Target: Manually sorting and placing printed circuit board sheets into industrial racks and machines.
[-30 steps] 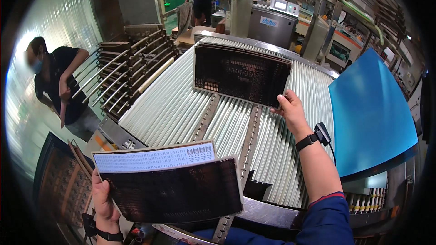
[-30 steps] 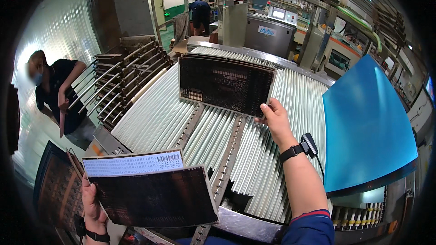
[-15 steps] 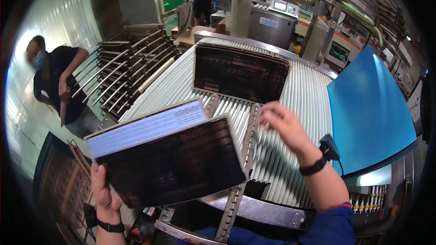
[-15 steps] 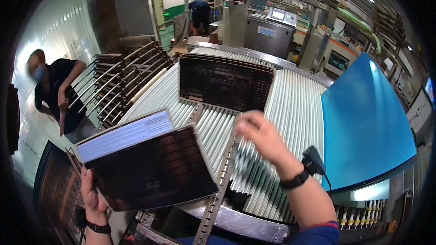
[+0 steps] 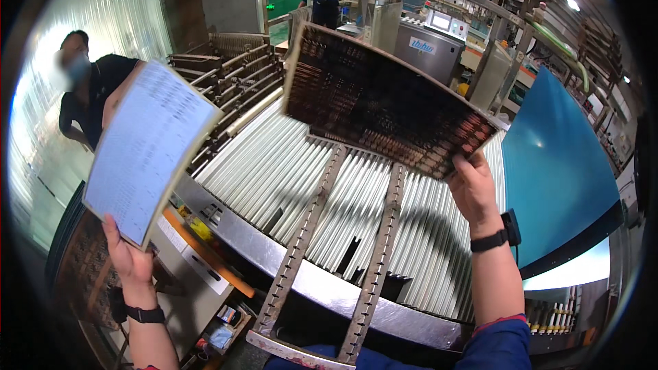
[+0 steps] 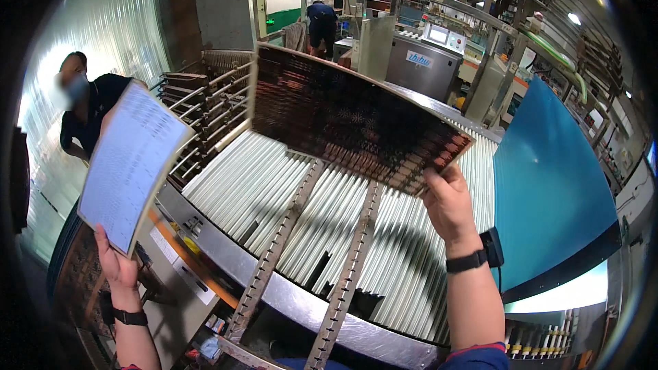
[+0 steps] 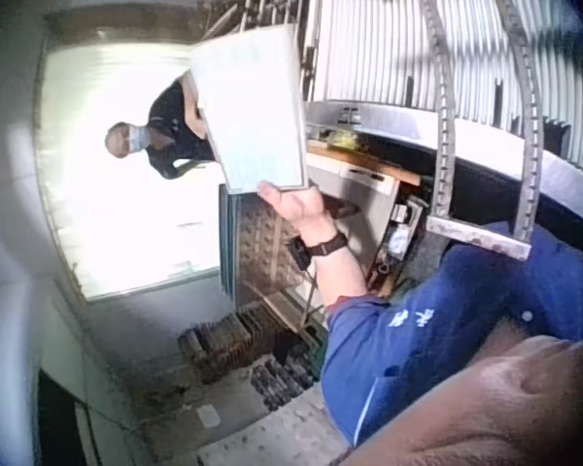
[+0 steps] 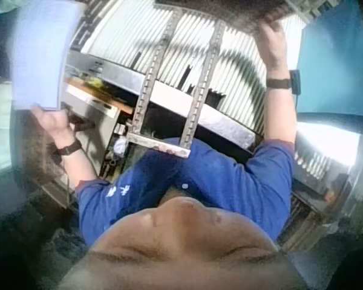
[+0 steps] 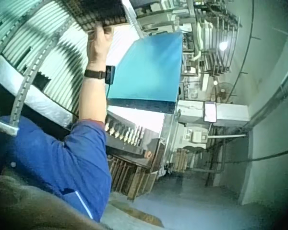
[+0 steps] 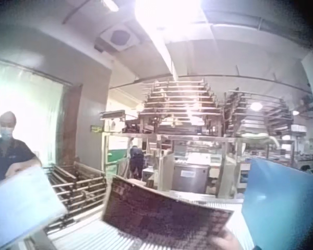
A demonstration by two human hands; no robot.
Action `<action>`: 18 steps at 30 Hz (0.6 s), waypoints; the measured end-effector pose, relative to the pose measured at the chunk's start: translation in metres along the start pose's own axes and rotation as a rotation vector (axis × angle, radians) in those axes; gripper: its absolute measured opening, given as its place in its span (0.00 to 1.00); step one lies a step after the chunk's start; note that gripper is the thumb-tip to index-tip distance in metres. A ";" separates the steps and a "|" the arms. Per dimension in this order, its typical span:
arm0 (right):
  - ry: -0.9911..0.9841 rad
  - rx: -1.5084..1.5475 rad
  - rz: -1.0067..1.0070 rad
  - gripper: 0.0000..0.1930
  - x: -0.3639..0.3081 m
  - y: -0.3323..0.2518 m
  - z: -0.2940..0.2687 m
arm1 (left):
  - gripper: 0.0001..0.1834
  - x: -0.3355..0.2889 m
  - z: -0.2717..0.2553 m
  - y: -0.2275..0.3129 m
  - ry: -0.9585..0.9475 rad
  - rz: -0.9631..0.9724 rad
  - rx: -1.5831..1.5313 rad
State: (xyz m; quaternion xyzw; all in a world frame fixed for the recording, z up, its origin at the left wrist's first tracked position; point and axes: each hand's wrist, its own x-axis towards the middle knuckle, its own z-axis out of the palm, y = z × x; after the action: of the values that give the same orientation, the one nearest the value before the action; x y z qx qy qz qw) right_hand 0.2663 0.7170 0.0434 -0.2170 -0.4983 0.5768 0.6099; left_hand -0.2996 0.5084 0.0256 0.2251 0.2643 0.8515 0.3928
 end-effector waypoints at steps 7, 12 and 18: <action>0.045 -0.187 -0.016 0.17 0.040 0.067 -0.034 | 0.21 0.013 0.018 -0.012 -0.224 0.048 0.056; 0.062 -0.218 0.114 0.17 0.046 0.063 -0.046 | 0.21 0.064 0.075 -0.075 -0.411 0.017 0.133; 0.048 -0.358 0.238 0.14 0.054 0.055 -0.040 | 0.19 0.108 0.137 -0.169 -0.514 -0.056 0.166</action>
State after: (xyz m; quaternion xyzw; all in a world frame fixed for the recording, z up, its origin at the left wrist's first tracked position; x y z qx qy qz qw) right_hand 0.2649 0.7919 0.0005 -0.3929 -0.5491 0.5416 0.5008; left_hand -0.1895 0.7245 0.0427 0.4579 0.2307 0.7306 0.4509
